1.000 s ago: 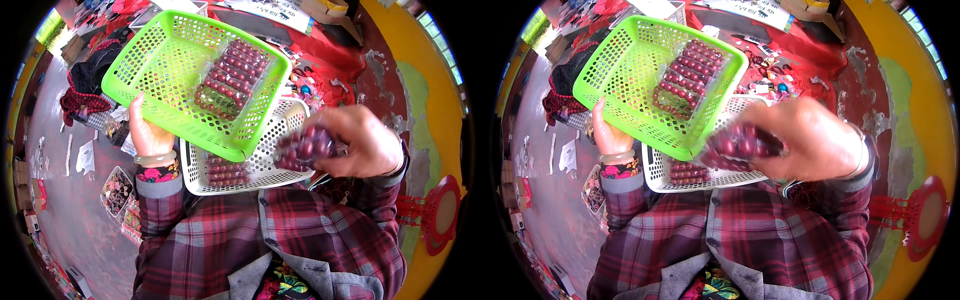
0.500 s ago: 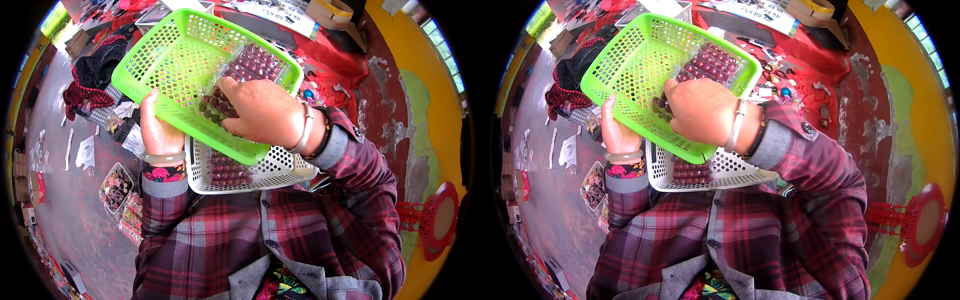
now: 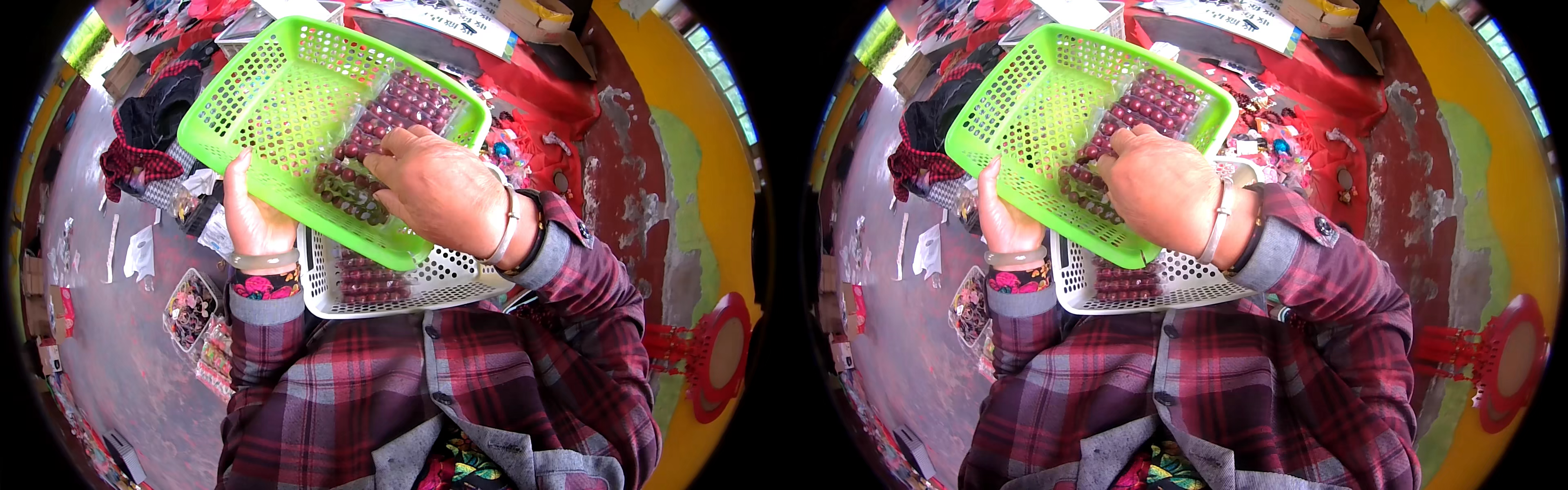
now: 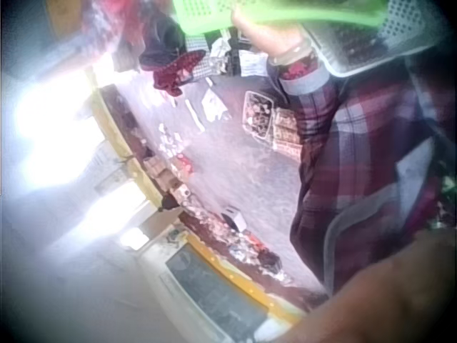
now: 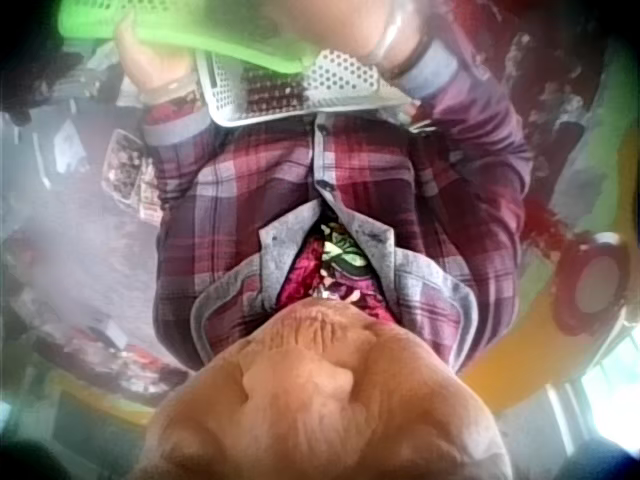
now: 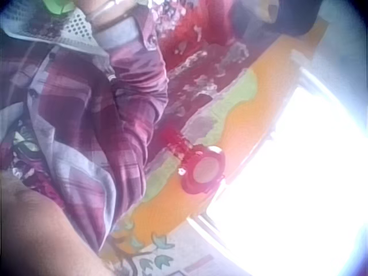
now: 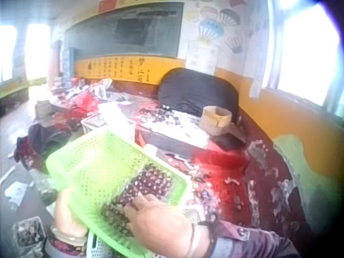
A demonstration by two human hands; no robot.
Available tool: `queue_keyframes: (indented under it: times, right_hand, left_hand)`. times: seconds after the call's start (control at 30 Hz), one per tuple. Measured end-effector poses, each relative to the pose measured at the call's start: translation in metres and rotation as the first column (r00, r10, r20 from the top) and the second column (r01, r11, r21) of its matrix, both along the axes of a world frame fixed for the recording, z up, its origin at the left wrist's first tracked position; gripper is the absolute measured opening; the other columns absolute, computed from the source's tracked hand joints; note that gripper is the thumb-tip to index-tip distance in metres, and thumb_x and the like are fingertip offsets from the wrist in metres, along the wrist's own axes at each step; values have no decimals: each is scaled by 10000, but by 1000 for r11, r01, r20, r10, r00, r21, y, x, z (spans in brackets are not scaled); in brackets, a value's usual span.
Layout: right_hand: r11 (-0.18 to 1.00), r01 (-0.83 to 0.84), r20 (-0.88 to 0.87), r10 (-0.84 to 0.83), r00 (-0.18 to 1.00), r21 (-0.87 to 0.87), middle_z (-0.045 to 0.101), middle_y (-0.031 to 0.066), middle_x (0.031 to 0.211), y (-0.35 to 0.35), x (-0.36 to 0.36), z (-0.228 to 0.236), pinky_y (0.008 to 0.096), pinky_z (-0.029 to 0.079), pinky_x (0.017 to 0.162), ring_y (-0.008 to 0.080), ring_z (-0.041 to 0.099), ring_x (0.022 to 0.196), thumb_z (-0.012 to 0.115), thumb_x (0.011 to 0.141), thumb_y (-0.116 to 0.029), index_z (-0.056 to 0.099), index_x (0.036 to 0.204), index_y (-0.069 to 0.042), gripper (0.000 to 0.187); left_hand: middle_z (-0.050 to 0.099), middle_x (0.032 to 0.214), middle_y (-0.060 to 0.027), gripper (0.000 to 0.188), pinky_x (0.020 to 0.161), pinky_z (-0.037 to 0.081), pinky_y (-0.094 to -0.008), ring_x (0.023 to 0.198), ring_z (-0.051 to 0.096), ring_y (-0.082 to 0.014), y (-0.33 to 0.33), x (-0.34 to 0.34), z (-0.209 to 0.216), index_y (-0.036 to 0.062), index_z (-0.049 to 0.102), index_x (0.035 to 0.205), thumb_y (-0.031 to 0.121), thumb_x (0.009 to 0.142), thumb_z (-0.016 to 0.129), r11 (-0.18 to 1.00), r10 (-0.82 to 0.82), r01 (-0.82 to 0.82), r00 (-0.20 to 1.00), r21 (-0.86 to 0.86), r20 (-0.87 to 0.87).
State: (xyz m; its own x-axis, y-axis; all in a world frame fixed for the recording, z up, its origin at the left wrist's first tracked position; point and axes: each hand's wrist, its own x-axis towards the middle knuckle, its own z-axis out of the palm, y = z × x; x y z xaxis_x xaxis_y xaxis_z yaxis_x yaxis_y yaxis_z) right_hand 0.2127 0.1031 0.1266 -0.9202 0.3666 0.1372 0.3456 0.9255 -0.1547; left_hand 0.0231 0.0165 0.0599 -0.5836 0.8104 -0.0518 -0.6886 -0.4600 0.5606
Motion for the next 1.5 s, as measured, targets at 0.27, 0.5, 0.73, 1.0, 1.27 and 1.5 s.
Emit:
queue_keyframes:
  times: [0.27,0.5,0.73,1.0,1.27,1.5]
  right_hand:
    - [939,-272,-472,146,869,-210,617,125,830,4,26,27,391,502,691,318,611,771,607,766,-75,637,818,-15,85]
    - [477,-551,-74,707,703,-685,634,138,934,0,65,9,404,494,740,322,620,845,565,839,-141,621,980,-33,187]
    - [986,-114,-11,114,993,-121,582,137,832,7,42,-82,383,484,759,290,588,832,628,757,-198,565,892,-13,238]
    - [1000,11,-76,-13,997,-29,564,156,913,46,34,-81,413,480,789,334,573,885,681,732,-179,564,1006,5,350]
    - [998,55,32,-55,998,-10,562,147,900,70,44,-108,380,495,755,306,592,846,639,763,-185,571,1024,-15,318]
    - [995,5,15,-4,1000,-103,560,172,868,89,49,-107,395,492,733,328,592,813,623,752,-159,584,975,-6,273]
  left_hand:
    - [543,1233,-120,445,959,417,-442,1113,528,-277,1,1,3,33,457,1283,252,899,511,1000,19,-19,998,5,-55]
    - [552,1219,-97,470,941,414,-439,1094,532,-260,-2,-12,3,73,470,1272,259,858,590,995,97,-97,992,-4,-82]
    - [536,1238,-94,502,960,398,-467,1119,509,-272,-14,-32,-2,79,466,1275,265,834,616,981,194,-196,977,-12,-85]
    - [542,1227,-79,483,933,424,-465,1101,517,-265,-17,-29,2,91,483,1258,250,827,630,966,252,-254,967,-41,-42]
    - [554,1240,-100,450,934,441,-458,1107,531,-267,-24,-33,-1,69,486,1268,235,863,591,948,302,-304,953,-96,-37]
    - [538,1255,-109,455,950,427,-461,1118,520,-277,-29,-30,2,47,471,1276,261,885,564,928,347,-350,937,-124,-45]
